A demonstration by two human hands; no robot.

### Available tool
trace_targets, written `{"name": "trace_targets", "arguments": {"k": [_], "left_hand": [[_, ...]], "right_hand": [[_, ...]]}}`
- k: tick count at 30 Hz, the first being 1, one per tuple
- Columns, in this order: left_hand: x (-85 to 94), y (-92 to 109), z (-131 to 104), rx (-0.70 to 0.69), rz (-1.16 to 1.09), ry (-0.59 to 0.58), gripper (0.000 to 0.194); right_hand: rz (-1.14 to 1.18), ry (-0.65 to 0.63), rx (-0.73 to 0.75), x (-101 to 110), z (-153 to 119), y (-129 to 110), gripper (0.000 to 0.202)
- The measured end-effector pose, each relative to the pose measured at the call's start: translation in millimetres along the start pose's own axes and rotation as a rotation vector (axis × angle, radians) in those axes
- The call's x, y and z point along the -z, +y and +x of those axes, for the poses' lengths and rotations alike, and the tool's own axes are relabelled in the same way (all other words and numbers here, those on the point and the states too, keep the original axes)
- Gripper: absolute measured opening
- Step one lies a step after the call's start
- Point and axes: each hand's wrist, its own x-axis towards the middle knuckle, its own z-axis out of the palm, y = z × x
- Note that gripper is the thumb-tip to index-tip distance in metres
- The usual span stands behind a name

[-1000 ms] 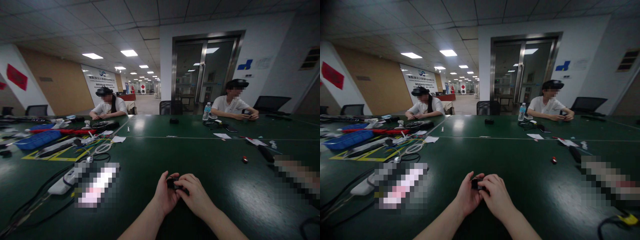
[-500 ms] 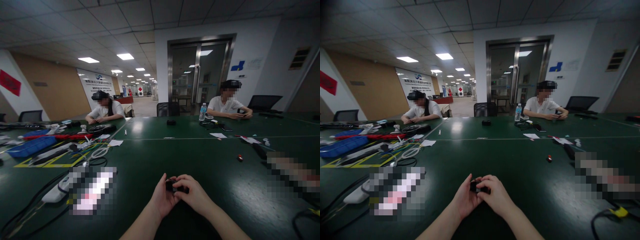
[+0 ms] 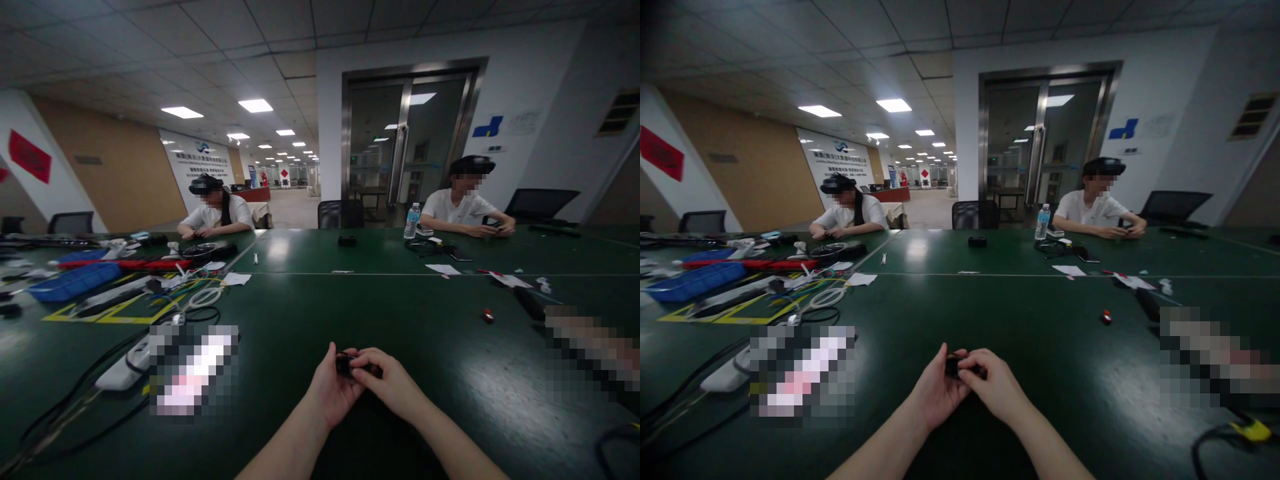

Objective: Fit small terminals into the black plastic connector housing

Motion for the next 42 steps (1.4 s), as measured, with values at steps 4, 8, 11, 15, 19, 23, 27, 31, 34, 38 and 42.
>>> {"name": "trace_targets", "arguments": {"k": [4, 8, 11, 15, 19, 23, 27, 31, 34, 38, 42], "left_hand": [[0.2, 1, -1, 0.001, -0.013, 0.041, 0.042], [0.4, 3, -1, 0.009, -0.049, 0.089, 0.04], [0.1, 3, -2, 0.029, -0.054, 0.065, 0.043], [-0.5, 5, -4, 0.059, -0.048, 0.039, 0.047], [1.0, 5, -4, 0.041, -0.037, -0.001, 0.048], [2.3, 4, 0, 0.007, -0.049, 0.024, 0.043], [2.3, 3, 1, -0.018, -0.072, 0.051, 0.041], [3.5, 4, 1, -0.01, -0.084, 0.051, 0.04], [4.5, 4, 1, -0.004, -0.041, 0.041, 0.041], [4.8, 3, 1, -0.026, 0.038, 0.034, 0.042], [3.8, 2, 0, -0.041, 0.046, 0.035, 0.041]], "right_hand": [[0.079, -0.067, 0.01, 4, 3, 4, 0.023], [0.17, -0.133, 0.004, 10, 5, 7, 0.037], [0.185, -0.141, 0.036, 13, 5, 7, 0.034], [0.15, -0.146, 0.05, 13, 2, 5, 0.032], [0.094, -0.13, 0.071, 13, 0, 4, 0.027], [0.006, -0.105, 0.076, 10, -1, 4, 0.025], [-0.112, -0.055, 0.104, 8, -1, 4, 0.023], [-0.18, -0.036, 0.121, 7, -1, 2, 0.021], [-0.196, -0.038, 0.104, 9, -3, -2, 0.021], [-0.192, -0.057, 0.101, 10, -7, -7, 0.026], [-0.183, -0.07, 0.105, 9, -7, -9, 0.028]]}}
